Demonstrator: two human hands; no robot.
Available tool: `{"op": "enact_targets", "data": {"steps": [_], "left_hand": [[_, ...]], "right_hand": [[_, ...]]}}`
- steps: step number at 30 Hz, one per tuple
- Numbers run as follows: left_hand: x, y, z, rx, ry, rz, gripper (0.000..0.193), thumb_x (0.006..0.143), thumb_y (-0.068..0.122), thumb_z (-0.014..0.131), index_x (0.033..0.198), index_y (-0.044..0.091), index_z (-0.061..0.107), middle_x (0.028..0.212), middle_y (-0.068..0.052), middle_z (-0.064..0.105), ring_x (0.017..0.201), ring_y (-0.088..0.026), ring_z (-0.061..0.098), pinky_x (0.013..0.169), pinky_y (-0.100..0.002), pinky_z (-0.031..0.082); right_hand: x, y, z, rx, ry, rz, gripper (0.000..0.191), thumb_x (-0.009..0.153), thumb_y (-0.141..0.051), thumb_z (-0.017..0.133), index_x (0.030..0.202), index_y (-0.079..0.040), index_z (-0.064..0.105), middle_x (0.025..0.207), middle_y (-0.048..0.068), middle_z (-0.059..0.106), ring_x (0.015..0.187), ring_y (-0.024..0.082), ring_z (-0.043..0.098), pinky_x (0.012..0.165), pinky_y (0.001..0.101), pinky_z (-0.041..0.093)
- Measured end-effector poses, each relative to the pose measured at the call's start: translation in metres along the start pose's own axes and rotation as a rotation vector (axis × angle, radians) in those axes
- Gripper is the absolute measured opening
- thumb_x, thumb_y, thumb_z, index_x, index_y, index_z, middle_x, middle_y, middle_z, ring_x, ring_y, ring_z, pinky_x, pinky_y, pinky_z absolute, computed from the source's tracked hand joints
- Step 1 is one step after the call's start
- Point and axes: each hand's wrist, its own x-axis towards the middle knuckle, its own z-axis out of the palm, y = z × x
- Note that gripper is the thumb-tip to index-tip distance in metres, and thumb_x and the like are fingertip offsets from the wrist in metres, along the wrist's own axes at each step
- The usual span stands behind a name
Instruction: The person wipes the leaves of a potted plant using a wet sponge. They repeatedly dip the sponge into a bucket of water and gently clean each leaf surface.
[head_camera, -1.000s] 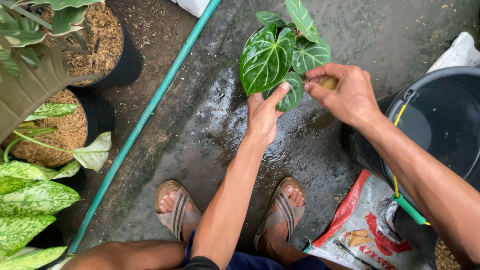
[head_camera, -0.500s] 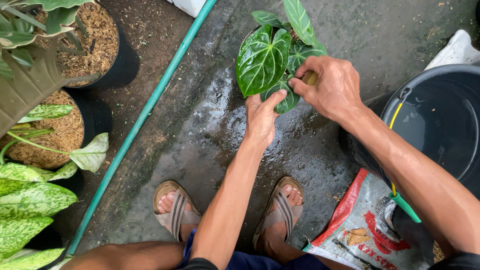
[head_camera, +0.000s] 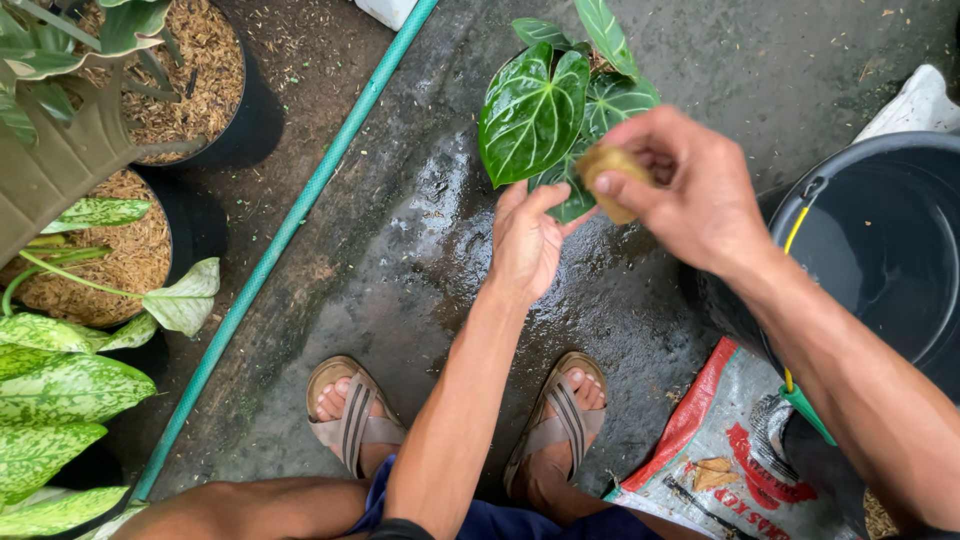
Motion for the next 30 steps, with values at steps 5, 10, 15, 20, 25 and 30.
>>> {"op": "enact_targets", "data": {"steps": [5, 10, 15, 20, 25, 30], "left_hand": [[-0.003, 0.001, -0.001, 0.157, -0.094, 0.021, 0.044, 0.097, -0.008, 0.053, 0.14, 0.002, 0.05, 0.131, -0.01, 0.063, 0.118, -0.023, 0.064, 0.108, -0.055, 0.054], [-0.005, -0.002, -0.002, 0.153, -0.087, 0.015, 0.04, 0.101, -0.01, 0.049, 0.141, -0.004, 0.053, 0.129, -0.012, 0.062, 0.115, -0.025, 0.063, 0.107, -0.061, 0.051], [-0.004, -0.001, -0.005, 0.076, -0.008, -0.043, 0.046, 0.094, -0.01, 0.047, 0.139, 0.001, 0.051, 0.13, -0.011, 0.063, 0.115, -0.025, 0.064, 0.107, -0.061, 0.053], [-0.002, -0.002, -0.008, 0.034, 0.0, -0.032, 0.042, 0.094, -0.009, 0.048, 0.136, -0.003, 0.051, 0.128, -0.017, 0.063, 0.115, -0.029, 0.065, 0.11, -0.064, 0.051], [-0.002, -0.001, -0.008, -0.09, 0.041, -0.063, 0.045, 0.091, -0.007, 0.049, 0.136, 0.0, 0.048, 0.131, -0.014, 0.06, 0.118, -0.029, 0.063, 0.112, -0.064, 0.046], [-0.004, 0.001, -0.004, -0.128, -0.055, -0.026, 0.047, 0.091, -0.004, 0.052, 0.137, -0.002, 0.049, 0.136, -0.019, 0.06, 0.124, -0.033, 0.062, 0.115, -0.062, 0.045]], "right_hand": [[0.01, 0.009, 0.005, -0.408, 0.012, -0.277, 0.027, 0.091, 0.0, 0.076, 0.117, 0.0, 0.073, 0.104, 0.015, 0.073, 0.091, 0.02, 0.071, 0.08, 0.0347, 0.06], [0.006, 0.016, -0.002, -0.342, 0.141, -0.262, 0.031, 0.097, -0.006, 0.079, 0.126, -0.001, 0.07, 0.108, 0.014, 0.073, 0.093, 0.022, 0.072, 0.081, 0.0329, 0.061], [0.005, 0.019, 0.004, -0.507, -0.039, -0.286, 0.021, 0.088, -0.003, 0.079, 0.108, -0.004, 0.075, 0.093, 0.014, 0.073, 0.077, 0.023, 0.07, 0.067, 0.0341, 0.056], [0.004, 0.019, 0.001, -0.528, 0.153, -0.341, 0.018, 0.094, -0.003, 0.078, 0.111, -0.002, 0.071, 0.102, 0.015, 0.071, 0.088, 0.022, 0.071, 0.075, 0.0347, 0.058], [-0.001, 0.022, 0.011, -0.427, 0.022, -0.265, 0.014, 0.094, -0.003, 0.078, 0.104, -0.004, 0.069, 0.098, 0.013, 0.071, 0.078, 0.02, 0.072, 0.062, 0.0317, 0.058], [-0.003, 0.022, 0.005, -0.76, 0.276, -0.524, 0.013, 0.102, 0.004, 0.074, 0.107, -0.002, 0.065, 0.103, 0.013, 0.068, 0.085, 0.025, 0.066, 0.069, 0.0364, 0.055]]}}
